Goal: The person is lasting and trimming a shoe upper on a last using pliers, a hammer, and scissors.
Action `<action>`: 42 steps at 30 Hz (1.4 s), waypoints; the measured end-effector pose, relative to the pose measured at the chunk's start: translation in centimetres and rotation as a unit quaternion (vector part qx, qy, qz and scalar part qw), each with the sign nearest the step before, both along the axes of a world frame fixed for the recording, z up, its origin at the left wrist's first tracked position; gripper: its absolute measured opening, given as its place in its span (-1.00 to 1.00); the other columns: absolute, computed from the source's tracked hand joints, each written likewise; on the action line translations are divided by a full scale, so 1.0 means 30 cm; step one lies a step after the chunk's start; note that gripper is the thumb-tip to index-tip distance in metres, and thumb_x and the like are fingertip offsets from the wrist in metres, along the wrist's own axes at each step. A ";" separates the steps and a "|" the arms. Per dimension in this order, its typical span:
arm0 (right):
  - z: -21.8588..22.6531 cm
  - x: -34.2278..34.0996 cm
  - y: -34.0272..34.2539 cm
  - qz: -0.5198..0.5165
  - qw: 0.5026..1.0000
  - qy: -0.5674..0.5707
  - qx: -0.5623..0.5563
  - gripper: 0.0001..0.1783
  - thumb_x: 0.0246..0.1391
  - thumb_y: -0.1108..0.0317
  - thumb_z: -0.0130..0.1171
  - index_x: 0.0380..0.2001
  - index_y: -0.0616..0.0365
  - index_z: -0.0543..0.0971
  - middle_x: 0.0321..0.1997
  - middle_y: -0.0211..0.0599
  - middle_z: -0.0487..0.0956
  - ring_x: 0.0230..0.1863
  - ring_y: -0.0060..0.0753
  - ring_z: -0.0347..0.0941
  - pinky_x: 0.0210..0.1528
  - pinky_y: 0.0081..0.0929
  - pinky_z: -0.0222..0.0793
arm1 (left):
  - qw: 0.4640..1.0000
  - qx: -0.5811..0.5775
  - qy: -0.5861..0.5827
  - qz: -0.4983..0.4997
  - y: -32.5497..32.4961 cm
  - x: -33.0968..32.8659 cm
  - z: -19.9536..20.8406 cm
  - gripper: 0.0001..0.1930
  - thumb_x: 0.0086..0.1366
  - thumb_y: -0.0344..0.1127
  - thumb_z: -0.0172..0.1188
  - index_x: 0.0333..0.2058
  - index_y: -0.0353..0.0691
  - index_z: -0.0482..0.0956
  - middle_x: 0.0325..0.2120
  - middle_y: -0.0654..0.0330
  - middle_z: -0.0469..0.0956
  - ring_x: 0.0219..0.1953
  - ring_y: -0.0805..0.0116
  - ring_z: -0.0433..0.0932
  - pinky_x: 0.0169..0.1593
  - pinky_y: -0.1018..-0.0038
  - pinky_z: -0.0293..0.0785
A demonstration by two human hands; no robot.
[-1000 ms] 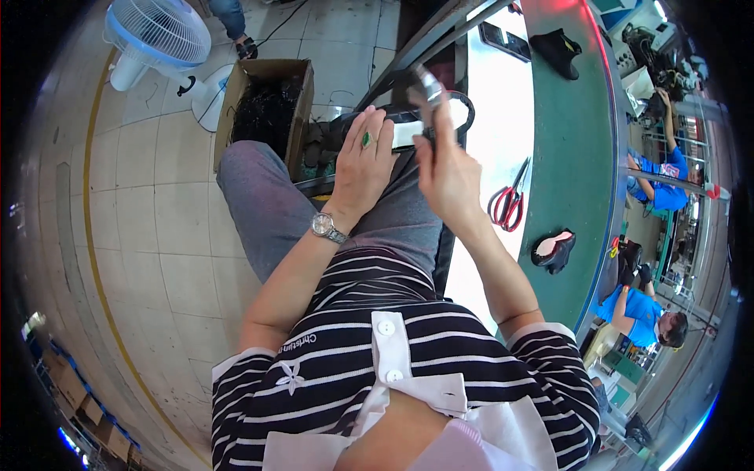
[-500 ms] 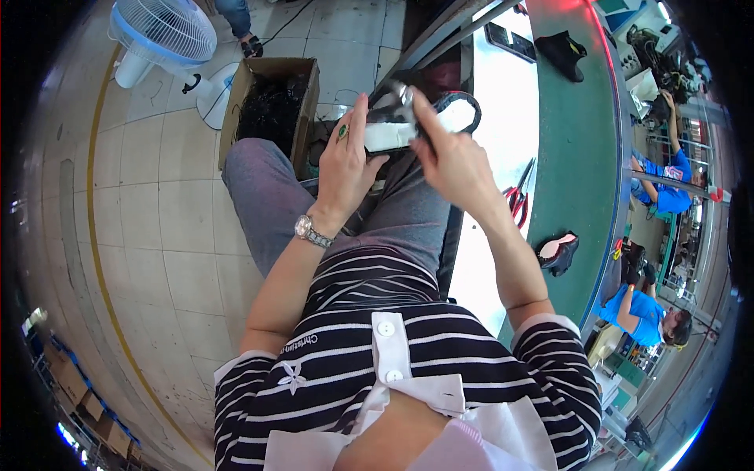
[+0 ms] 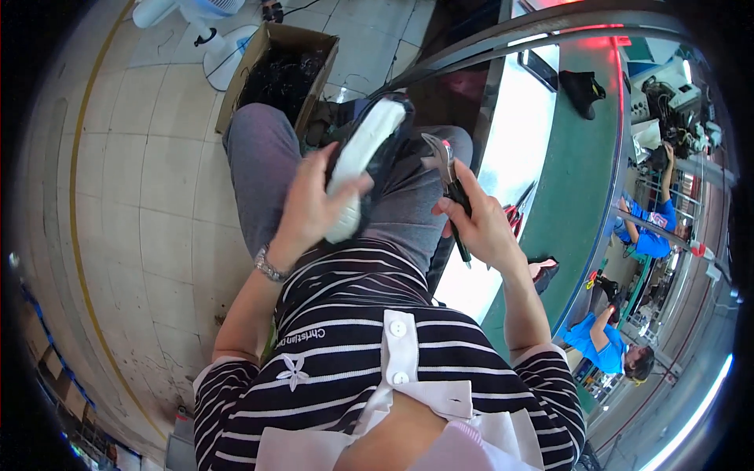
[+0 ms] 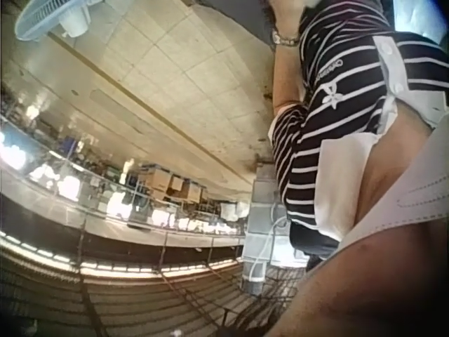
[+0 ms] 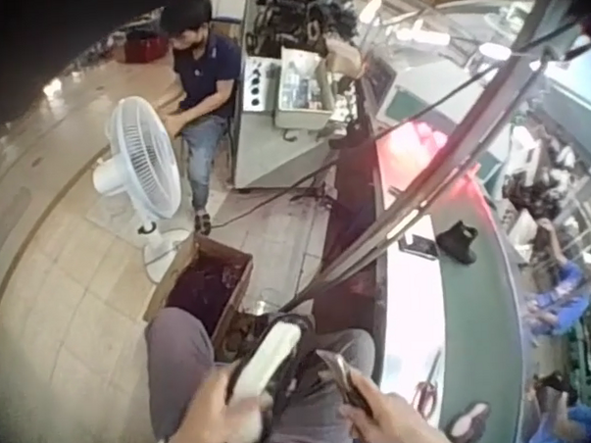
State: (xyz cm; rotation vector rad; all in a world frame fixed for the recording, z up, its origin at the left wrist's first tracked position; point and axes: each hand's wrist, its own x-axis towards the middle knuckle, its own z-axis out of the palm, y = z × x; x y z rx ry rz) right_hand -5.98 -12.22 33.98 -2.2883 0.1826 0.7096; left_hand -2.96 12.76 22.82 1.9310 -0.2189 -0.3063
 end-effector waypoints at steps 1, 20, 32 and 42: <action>-0.005 0.000 0.009 0.003 1.000 0.003 -0.001 -0.37 0.26 0.37 0.03 0.33 0.16 0.09 -0.35 -0.17 0.62 -0.49 -0.42 0.57 -0.36 -0.46 0.45 | 0.999 0.003 0.016 0.052 0.024 0.035 0.014 -0.40 0.21 0.03 0.25 -0.01 -0.42 0.47 -0.11 -0.10 0.47 -0.03 0.02 0.47 -0.02 0.32 0.42; 0.105 0.176 0.199 0.354 0.927 0.067 -0.102 -0.29 0.21 0.38 0.00 0.37 -0.11 -0.01 -0.42 0.15 0.58 -0.35 0.17 0.56 -0.23 -0.07 0.46 | 0.982 0.161 -0.085 -0.042 -0.011 -0.066 0.047 -0.62 0.32 -0.27 0.11 0.01 -0.42 0.46 -0.30 -0.07 0.58 -0.32 0.11 0.61 -0.26 0.36 0.55; -0.011 0.057 0.105 0.273 0.961 -0.014 -0.050 -0.25 0.14 0.45 0.13 0.35 -0.17 0.10 -0.53 0.05 0.55 -0.51 0.08 0.53 -0.47 -0.18 0.40 | 0.728 -0.526 0.439 0.020 -0.096 0.063 -0.030 -0.25 0.27 -0.13 0.21 0.36 -0.04 0.05 0.21 0.21 0.25 0.15 0.43 0.31 0.18 0.45 0.26; 0.107 0.280 0.130 0.298 0.908 -0.292 -0.037 -0.29 0.06 0.34 0.22 0.29 -0.22 0.25 -0.26 -0.06 0.63 -0.45 0.00 0.58 -0.38 -0.22 0.50 | 0.822 -0.427 0.376 -0.011 -0.101 0.071 -0.026 -0.23 0.29 -0.14 0.17 0.38 -0.07 -0.01 0.17 0.11 0.31 0.15 0.37 0.32 0.16 0.46 0.27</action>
